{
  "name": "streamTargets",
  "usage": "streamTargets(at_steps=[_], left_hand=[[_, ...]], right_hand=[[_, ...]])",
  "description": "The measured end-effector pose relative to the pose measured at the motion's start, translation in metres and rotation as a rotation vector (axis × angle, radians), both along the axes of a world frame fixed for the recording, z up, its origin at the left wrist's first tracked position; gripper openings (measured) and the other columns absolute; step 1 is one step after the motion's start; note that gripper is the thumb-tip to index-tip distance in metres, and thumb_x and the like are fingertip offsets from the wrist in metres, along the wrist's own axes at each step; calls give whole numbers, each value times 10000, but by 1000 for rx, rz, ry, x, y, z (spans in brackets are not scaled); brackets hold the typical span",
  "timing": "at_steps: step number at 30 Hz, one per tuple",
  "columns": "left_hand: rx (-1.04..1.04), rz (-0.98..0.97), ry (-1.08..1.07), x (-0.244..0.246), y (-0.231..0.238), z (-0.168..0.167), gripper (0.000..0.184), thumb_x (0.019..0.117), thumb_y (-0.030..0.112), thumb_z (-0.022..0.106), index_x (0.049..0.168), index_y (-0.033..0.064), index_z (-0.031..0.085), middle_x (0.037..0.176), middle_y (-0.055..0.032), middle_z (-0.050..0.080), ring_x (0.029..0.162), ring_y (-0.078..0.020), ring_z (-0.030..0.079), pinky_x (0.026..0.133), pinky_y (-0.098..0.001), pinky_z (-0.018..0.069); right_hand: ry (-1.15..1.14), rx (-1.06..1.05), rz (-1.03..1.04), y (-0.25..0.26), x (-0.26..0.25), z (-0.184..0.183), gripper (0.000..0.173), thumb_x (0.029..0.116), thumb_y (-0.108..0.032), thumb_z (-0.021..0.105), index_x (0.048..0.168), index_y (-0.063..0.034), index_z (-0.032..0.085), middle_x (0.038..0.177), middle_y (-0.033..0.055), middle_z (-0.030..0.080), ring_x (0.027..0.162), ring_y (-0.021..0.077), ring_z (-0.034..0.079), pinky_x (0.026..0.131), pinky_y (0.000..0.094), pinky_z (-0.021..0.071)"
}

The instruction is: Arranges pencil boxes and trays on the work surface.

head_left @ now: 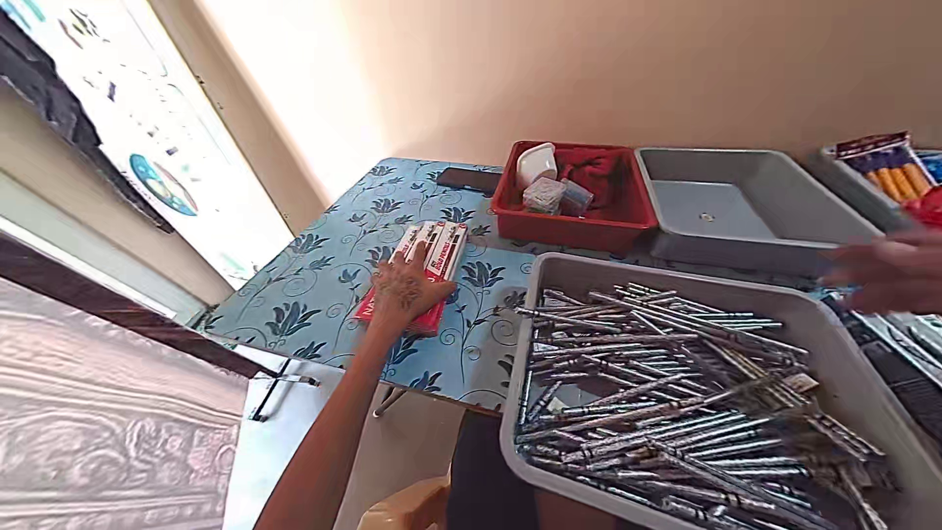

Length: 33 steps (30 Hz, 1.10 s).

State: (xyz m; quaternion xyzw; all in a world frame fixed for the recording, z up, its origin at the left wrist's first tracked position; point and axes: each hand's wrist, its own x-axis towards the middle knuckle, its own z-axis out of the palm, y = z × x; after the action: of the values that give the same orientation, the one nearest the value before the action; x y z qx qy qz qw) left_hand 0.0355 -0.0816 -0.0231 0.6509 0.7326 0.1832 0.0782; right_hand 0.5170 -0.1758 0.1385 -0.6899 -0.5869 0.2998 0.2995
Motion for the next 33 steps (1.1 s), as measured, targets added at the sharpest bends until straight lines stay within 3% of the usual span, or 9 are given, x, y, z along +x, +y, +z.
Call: streamTargets(at_steps=[2,4,7,11,13,15,17,25,33], left_hand=[[-10,0,-17,2,-1,2,945,817,626,727,1575,172,390,1493,-325,438,1332,-579,412,955,-765,359],[-24,-9,-47,2,-3,3,956,823,631,714,1588,177,365,1522,-332,399,1375,-584,366,1003,-780,323],[-49,-19,-197,-3,-2,11,1069,836,705,684,1624,122,259,1587,-349,283,1436,-584,276,1066,-794,240],[-175,69,-355,-22,7,40,1018,924,686,588,1606,20,229,1541,-348,358,1386,-505,428,1093,-668,370],[-245,111,-284,-32,9,50,889,981,658,510,1476,-73,407,1433,-356,471,1318,-489,503,1050,-649,408],[-295,87,-173,-38,10,54,777,1018,634,447,1220,-100,602,1274,-338,588,1243,-477,556,987,-660,416],[-340,39,-135,-37,12,60,778,1032,643,388,1102,-84,659,1226,-309,622,1231,-460,563,977,-652,417],[-408,6,-63,-20,16,68,696,1043,586,431,1097,-73,648,1209,-295,624,1190,-433,588,938,-635,437],[-402,23,-135,-32,23,61,722,998,603,531,1135,-99,632,1223,-307,616,1188,-427,591,956,-620,445]], right_hand=[[184,37,242,25,-67,-3,309,1089,-175,383,1208,-45,636,948,20,713,777,101,707,743,277,616],[282,-23,472,50,-132,-14,293,1088,-206,423,1222,-73,648,974,-9,729,793,78,706,744,254,606],[245,-234,604,82,-230,-33,335,1099,-229,456,1307,2,581,1077,79,693,902,109,688,809,285,567],[57,-452,507,119,-307,-59,473,1082,-274,517,1428,41,450,1279,245,592,1061,264,646,916,392,528],[-25,-502,466,131,-323,-65,597,1083,-355,513,1512,35,371,1417,307,513,1220,379,595,1011,471,492],[-75,-526,467,131,-333,-69,662,1095,-437,451,1528,52,345,1467,339,464,1288,443,551,1051,521,464],[-85,-518,482,128,-343,-73,695,1099,-483,397,1521,67,350,1467,357,453,1297,467,537,1059,542,451],[-31,-534,402,139,-370,-91,492,1092,-326,483,1461,-1,452,1416,254,520,1243,354,586,995,505,506],[8,-530,413,134,-368,-92,488,1091,-302,507,1454,20,452,1399,257,535,1236,352,595,996,508,511]])
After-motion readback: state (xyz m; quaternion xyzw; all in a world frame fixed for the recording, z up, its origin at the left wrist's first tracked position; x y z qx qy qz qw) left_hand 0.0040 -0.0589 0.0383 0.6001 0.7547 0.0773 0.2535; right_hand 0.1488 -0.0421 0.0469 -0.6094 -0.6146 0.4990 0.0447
